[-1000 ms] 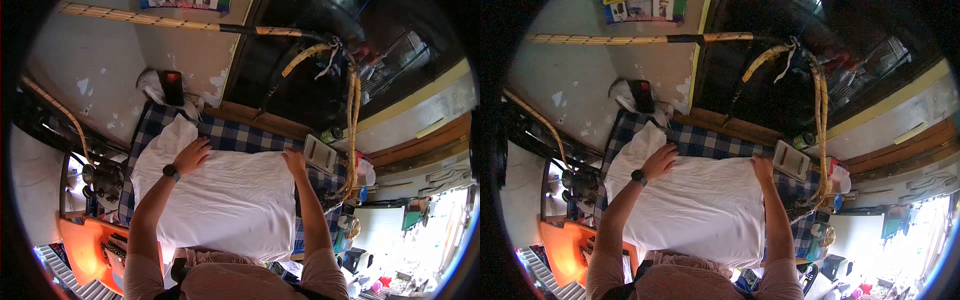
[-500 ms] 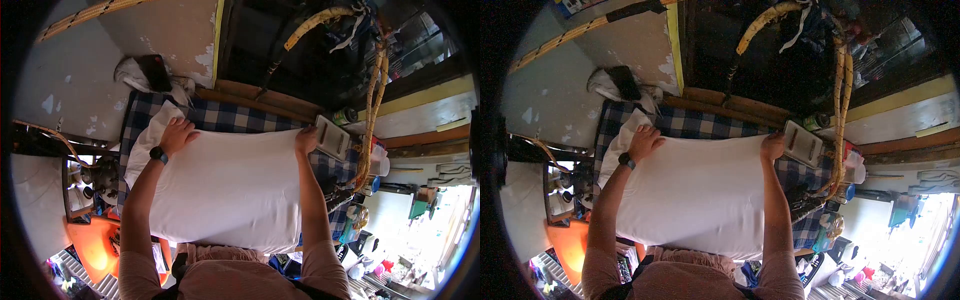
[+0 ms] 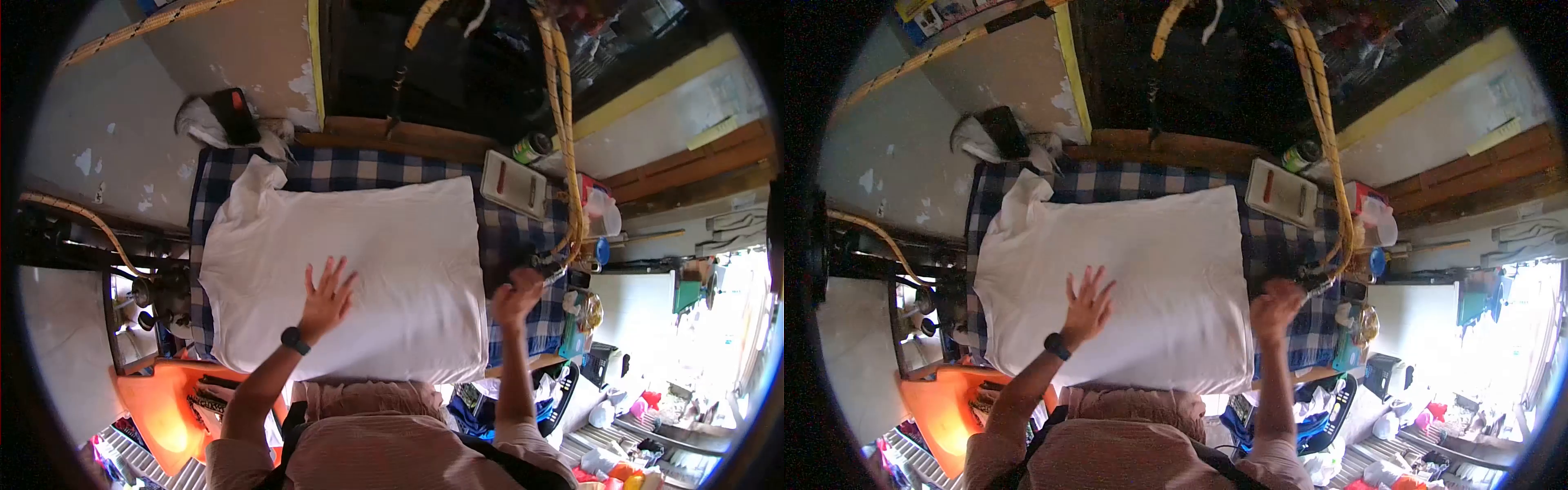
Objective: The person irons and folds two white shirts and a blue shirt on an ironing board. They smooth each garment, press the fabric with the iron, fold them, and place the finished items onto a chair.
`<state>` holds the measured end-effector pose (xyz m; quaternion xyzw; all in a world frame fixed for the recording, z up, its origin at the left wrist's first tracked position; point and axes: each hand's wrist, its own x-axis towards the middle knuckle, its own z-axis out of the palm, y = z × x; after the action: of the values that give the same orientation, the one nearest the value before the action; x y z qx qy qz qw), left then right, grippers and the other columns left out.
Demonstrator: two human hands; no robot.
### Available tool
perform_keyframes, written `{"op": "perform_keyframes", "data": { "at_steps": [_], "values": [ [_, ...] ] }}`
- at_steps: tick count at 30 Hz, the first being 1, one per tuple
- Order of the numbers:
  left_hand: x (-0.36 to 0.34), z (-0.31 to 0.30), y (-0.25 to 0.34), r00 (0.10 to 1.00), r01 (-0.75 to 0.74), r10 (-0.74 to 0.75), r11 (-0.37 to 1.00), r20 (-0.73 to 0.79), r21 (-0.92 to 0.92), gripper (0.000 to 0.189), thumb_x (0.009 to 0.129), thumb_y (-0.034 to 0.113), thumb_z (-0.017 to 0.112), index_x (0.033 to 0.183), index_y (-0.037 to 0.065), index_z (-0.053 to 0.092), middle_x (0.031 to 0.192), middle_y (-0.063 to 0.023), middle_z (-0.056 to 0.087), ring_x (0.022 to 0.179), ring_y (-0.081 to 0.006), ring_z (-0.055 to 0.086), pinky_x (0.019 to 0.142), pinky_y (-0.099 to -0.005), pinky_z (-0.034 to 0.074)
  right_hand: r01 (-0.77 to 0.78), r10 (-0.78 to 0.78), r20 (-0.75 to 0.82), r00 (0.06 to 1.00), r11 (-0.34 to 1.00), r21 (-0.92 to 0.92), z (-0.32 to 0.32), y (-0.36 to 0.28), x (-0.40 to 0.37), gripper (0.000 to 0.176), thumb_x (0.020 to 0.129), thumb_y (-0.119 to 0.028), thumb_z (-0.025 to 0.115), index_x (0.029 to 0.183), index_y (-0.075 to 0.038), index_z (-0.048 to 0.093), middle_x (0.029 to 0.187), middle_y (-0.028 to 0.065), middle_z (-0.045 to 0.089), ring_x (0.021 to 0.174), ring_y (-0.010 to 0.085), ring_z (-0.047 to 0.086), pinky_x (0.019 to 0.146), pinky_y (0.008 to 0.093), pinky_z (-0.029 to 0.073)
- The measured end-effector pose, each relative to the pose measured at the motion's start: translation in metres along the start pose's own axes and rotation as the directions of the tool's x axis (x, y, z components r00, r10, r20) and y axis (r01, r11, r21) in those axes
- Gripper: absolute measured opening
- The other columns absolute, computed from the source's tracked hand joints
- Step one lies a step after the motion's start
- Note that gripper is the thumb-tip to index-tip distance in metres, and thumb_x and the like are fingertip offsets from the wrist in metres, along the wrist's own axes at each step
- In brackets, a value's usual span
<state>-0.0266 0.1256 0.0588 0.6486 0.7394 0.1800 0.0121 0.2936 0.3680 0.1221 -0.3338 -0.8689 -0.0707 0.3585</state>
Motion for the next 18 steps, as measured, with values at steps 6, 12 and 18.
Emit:
{"op": "perform_keyframes", "data": {
  "at_steps": [6, 12, 18],
  "values": [
    [0.007, 0.028, 0.095, 0.986, -0.09, 0.115, 0.976, 0.121, -0.198, 0.056, 0.091, 0.031, 0.053, 0.142, 0.012, 0.037, 0.151, -0.0131, 0.029, 0.143, -0.0316, 0.02, 0.11, -0.0651, 0.005, 0.304, -0.047, 0.771, 0.635, 0.933, -0.194, -0.089, 0.079, 0.056, 0.064, 0.065, -0.015, 0.07, 0.127, -0.018, 0.054, 0.112, 0.0119, 0.055, 0.113, 0.033, 0.047, 0.1, 0.0502, 0.036],
    [0.04, 0.065, 0.151, 0.962, -0.219, 0.247, 0.954, 0.12, -0.206, 0.069, 0.092, 0.052, 0.045, 0.147, 0.013, 0.03, 0.152, -0.0117, 0.027, 0.143, -0.0266, 0.019, 0.112, -0.0619, 0.002, 0.317, -0.23, 0.915, 0.331, 0.941, 0.122, -0.038, 0.117, 0.07, 0.066, 0.059, -0.025, 0.078, 0.122, -0.017, 0.06, 0.107, 0.0105, 0.064, 0.105, 0.0287, 0.058, 0.092, 0.0428, 0.045],
    [0.028, 0.033, 0.094, 0.976, -0.141, 0.176, 0.959, 0.128, -0.246, 0.067, 0.091, 0.051, 0.049, 0.143, 0.01, 0.035, 0.151, -0.0148, 0.028, 0.141, -0.0293, 0.023, 0.113, -0.0598, 0.007, -0.253, 0.313, 0.881, 0.354, 0.939, -0.231, -0.016, 0.12, 0.069, 0.05, 0.062, -0.03, 0.08, 0.103, -0.004, 0.067, 0.081, 0.013, 0.069, 0.07, 0.0246, 0.067, 0.066, 0.0383, 0.054]
  ]
}}
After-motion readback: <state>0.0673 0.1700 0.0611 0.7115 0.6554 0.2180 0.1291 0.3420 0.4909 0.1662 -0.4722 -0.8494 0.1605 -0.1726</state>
